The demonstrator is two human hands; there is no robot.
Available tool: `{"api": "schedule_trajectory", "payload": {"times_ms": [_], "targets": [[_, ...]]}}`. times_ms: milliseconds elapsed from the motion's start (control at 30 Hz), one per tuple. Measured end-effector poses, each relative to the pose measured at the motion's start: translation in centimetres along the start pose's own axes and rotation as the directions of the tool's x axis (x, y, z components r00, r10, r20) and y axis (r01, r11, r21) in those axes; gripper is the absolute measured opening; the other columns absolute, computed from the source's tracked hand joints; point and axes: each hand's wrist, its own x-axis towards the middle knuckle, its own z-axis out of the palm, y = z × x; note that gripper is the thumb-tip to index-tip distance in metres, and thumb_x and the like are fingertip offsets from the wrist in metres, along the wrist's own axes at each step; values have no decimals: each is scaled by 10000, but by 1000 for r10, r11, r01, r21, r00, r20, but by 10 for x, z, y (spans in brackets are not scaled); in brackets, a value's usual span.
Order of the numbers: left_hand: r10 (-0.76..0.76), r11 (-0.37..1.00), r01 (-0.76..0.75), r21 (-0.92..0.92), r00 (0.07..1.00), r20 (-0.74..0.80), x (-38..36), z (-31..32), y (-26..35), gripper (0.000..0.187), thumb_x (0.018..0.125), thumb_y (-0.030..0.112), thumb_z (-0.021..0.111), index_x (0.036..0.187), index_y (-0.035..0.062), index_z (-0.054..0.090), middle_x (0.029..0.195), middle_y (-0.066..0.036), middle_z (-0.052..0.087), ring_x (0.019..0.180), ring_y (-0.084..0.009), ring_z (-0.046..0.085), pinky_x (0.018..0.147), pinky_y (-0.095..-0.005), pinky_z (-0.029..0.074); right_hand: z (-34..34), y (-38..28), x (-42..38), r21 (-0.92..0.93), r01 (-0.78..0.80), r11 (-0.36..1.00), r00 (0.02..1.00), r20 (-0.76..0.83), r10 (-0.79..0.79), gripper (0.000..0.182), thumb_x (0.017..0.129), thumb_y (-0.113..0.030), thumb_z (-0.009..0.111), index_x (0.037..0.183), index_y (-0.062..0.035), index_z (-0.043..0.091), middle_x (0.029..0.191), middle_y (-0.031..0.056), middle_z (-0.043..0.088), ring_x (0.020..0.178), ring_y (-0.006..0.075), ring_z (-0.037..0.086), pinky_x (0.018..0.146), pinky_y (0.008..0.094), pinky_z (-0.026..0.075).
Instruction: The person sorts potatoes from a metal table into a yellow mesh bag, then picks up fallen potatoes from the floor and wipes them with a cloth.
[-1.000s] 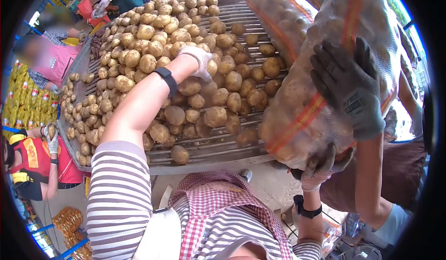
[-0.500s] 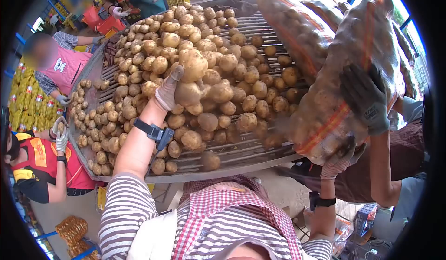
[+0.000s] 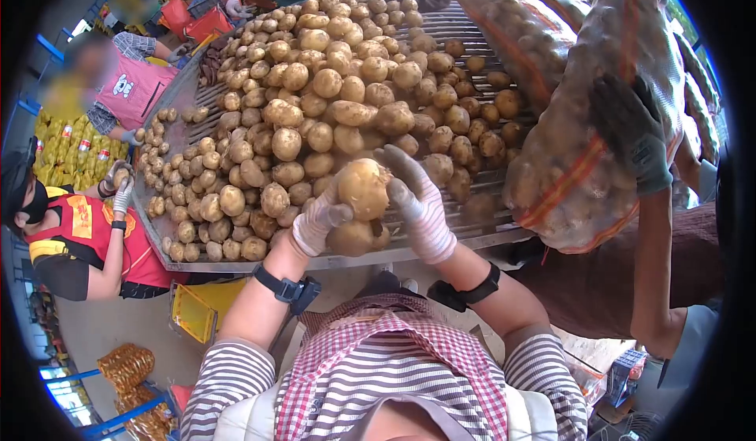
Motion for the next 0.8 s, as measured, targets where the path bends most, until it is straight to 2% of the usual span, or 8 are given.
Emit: {"api": "schedule_trajectory", "payload": {"times_ms": [100, 233, 333, 433, 533, 667, 700, 800], "targets": [[1, 999, 5, 45, 991, -133, -38, 1, -11, 936, 794, 375, 859, 1531, 94, 356, 1384, -85, 517, 1250, -226, 553, 1064, -356, 481, 18, 36, 1, 246, -155, 957, 984, -46, 171, 413, 990, -177, 680, 1327, 50, 607, 1247, 111, 676, 1142, 177, 627, 1014, 318, 508], [38, 999, -31, 28, 956, -292, -80, -13, -20, 860, 818, 394, 838, 1494, 101, 395, 1314, -98, 555, 1186, -220, 592, 965, -360, 556, 31, 86, 7, 241, -259, 935, 959, -56, 279, 319, 1007, -243, 661, 1228, -13, 655, 1206, 110, 687, 1089, 183, 646, 972, 354, 541], [-250, 931, 170, -324, 941, -226, -108, -38, -6, 924, 789, 472, 851, 1502, 107, 389, 1363, -114, 567, 1182, -254, 626, 883, -378, 607, 31, 103, 19, 441, -228, 868, 953, -83, 292, 370, 1000, -409, 648, 1119, -62, 596, 1208, 101, 667, 1096, 210, 621, 992, 426, 524], [-68, 976, -6, -218, 942, -329, -124, -61, 0, 793, 846, 494, 794, 1444, 101, 452, 1299, -111, 601, 1111, -241, 659, 813, -365, 627, 78, 98, 13, -130, 68, 989, 992, 114, -54, 505, 962, -407, 704, 1311, -68, 568, 1301, 107, 617, 1196, 216, 571, 1033, 374, 476], [-5, 987, -42, -156, 957, -292, -148, -92, 9, 781, 854, 503, 782, 1443, 104, 459, 1310, -104, 594, 1115, -243, 653, 808, -376, 628, 130, 134, 12, -286, 90, 954, 971, 237, -20, 340, 916, -254, 782, 1188, -71, 692, 1259, 86, 641, 1161, 174, 587, 999, 330, 482], [-171, 916, 76, -394, 962, -212, -215, -148, 50, 783, 842, 552, 769, 1377, 48, 500, 1173, -164, 658, 939, -291, 708, 795, -418, 628, 184, 152, 45, -361, 76, 929, 971, 240, 14, 376, 1057, -373, 569, 1042, -33, 728, 1039, 51, 697, 897, 114, 577, 832, 294, 492], [-149, 909, 20, -417, 948, -281, -232, -163, 60, 783, 831, 594, 759, 1319, 25, 536, 1088, -183, 679, 843, -309, 714, 749, -432, 631, 179, 164, 67, -321, -106, 941, 989, 69, 134, 510, 1065, -476, 509, 1007, -21, 731, 943, 15, 672, 836, 98, 552, 775, 276, 472], [-128, 747, -144, -649, 927, -353, -277, -201, 87, 763, 829, 634, 742, 1293, 54, 569, 1073, -170, 678, 857, -305, 711, 733, -474, 629, 200, 163, 115, -183, 1, 983, 998, -55, -12, 327, 1030, -383, 625, 1075, -65, 688, 996, -3, 688, 889, 103, 612, 797, 264, 506]]}}
